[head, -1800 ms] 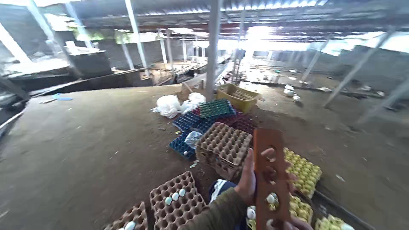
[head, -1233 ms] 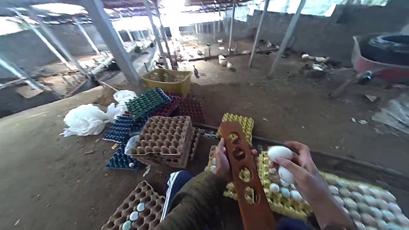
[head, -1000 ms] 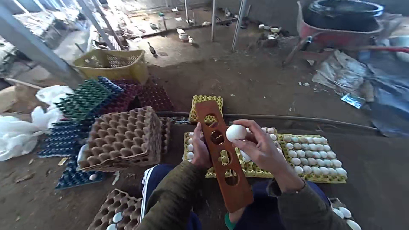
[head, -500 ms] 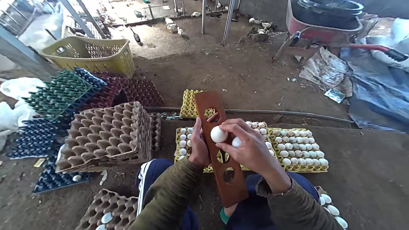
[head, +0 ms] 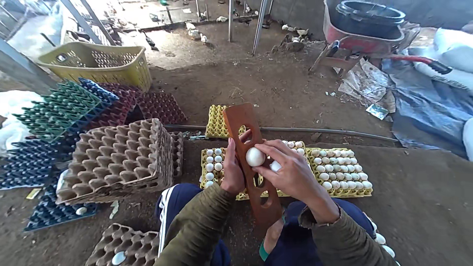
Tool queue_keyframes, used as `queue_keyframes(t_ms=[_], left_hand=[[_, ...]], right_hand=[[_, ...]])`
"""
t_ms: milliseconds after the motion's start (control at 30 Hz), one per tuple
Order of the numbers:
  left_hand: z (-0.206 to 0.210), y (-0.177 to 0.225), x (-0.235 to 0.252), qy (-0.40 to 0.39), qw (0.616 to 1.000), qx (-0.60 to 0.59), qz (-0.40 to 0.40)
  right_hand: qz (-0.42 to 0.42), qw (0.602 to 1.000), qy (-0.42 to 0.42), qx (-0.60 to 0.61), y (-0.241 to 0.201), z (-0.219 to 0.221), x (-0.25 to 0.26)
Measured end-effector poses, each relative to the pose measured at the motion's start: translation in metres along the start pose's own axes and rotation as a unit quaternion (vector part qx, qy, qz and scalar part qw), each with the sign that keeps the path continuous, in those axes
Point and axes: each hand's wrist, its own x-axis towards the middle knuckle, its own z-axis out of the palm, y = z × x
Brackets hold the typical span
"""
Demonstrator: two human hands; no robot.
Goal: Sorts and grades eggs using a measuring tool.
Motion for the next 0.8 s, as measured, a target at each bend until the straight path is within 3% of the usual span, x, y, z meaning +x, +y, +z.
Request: queue_keyframes(t_ms=[100, 200, 300, 433, 533, 733, 800], left_hand=[[0.003, -0.001, 0.005, 0.015, 1.000, -0.008, 0.005], [0.004, -0.003, 0.006, 0.021, 0.999, -0.009, 0.026], [0.009, -0.004, 0.006, -0.010, 0.999, -0.022, 0.021], [0.019, -0.006, 0.001, -0.053, 0.997, -0.051, 0.000], [0.024, -0.010, -0.001, -0.073, 0.994, -0.078, -0.025], [0.031, -0.020, 0.000, -0.119, 0.985, -0.113, -0.047], [0.035, -0.024, 0.002, -0.108, 0.985, -0.118, -0.057]], right_hand=[[0.029, 0.993, 0.003, 0.116, 0.005, -0.014, -0.003], [0.048, 0.949, 0.007, 0.312, 0.005, -0.031, -0.011], [0.068, 0.881, 0.013, 0.468, 0.008, -0.042, -0.028], [0.039, 0.755, 0.020, 0.655, 0.016, -0.047, -0.057], [0.009, 0.689, 0.041, 0.724, 0.012, -0.054, -0.076], [-0.031, 0.594, 0.114, 0.796, -0.006, -0.067, -0.117], [-0.043, 0.579, 0.129, 0.804, -0.012, -0.071, -0.130]])
